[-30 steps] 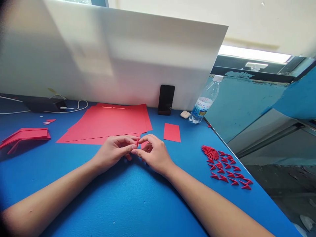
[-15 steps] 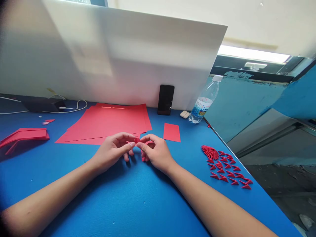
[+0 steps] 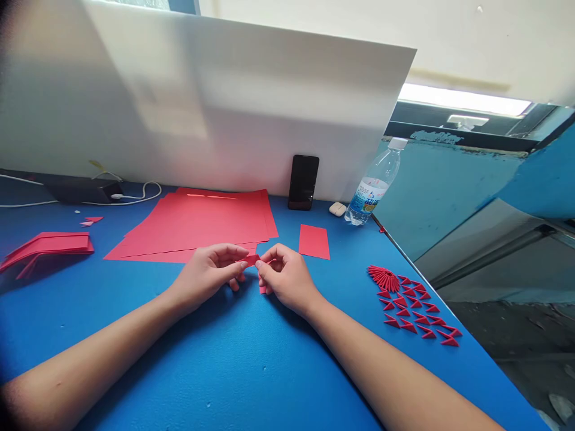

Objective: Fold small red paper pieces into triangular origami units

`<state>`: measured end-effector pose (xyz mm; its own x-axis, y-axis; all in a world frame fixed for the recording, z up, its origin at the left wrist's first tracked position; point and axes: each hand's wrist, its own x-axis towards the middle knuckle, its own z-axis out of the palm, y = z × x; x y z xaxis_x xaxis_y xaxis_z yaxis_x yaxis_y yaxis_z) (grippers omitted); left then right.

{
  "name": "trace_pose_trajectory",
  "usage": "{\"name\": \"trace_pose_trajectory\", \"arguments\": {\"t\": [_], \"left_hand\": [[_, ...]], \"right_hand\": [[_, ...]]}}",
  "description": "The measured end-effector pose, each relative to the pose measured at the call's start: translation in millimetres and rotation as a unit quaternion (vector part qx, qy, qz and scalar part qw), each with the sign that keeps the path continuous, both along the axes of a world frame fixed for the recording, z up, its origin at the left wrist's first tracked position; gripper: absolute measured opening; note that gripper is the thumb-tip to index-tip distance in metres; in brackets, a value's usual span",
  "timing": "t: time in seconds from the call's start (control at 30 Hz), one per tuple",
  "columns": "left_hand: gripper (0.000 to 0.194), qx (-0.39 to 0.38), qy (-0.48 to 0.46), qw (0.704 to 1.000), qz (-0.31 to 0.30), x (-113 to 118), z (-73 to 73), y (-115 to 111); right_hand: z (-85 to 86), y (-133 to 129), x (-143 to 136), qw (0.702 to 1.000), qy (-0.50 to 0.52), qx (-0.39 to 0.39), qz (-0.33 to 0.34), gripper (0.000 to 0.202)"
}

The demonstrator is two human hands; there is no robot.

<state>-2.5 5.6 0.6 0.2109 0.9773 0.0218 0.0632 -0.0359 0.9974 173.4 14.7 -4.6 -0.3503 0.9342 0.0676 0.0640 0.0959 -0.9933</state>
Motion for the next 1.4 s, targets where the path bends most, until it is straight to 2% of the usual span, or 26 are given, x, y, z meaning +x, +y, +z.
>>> {"name": "trace_pose_trajectory", "arguments": {"t": [0.13,0.27,0.47,0.7,0.97,1.4], "left_hand": [[0.023,-0.008,0.022,1.000,0.004,-1.8,-0.4,1.1],[0.023,-0.004,0.040,0.999,-0.004,-2.9,1.3,1.6],[0.030,0.015,-0.006,1.000,0.015,-0.7,2.6,0.3],[0.028,-0.012,-0.044,0.999,0.018,-0.6,4.4,0.0],[0.024,-0.040,-0.006,0.999,0.014,0.0,5.8,-1.1],[0.019,-0.009,0.048,0.998,-0.031,-2.0,3.7,0.7]], "right_hand": [[-2.7,-1.3,-0.8,0.999,0.011,0.030,-0.017,0.025],[-2.7,-3.8,-0.5,0.996,-0.053,0.066,-0.004,0.022],[-1.3,-2.5,0.7,0.998,-0.057,0.027,-0.013,0.018],[-0.6,0.7,2.4,0.993,-0.101,0.046,0.031,0.020],[2.5,1.1,1.9,0.995,-0.090,0.019,0.035,0.020],[2.7,2.3,1.5,0.993,-0.109,0.027,0.028,0.016]]}}
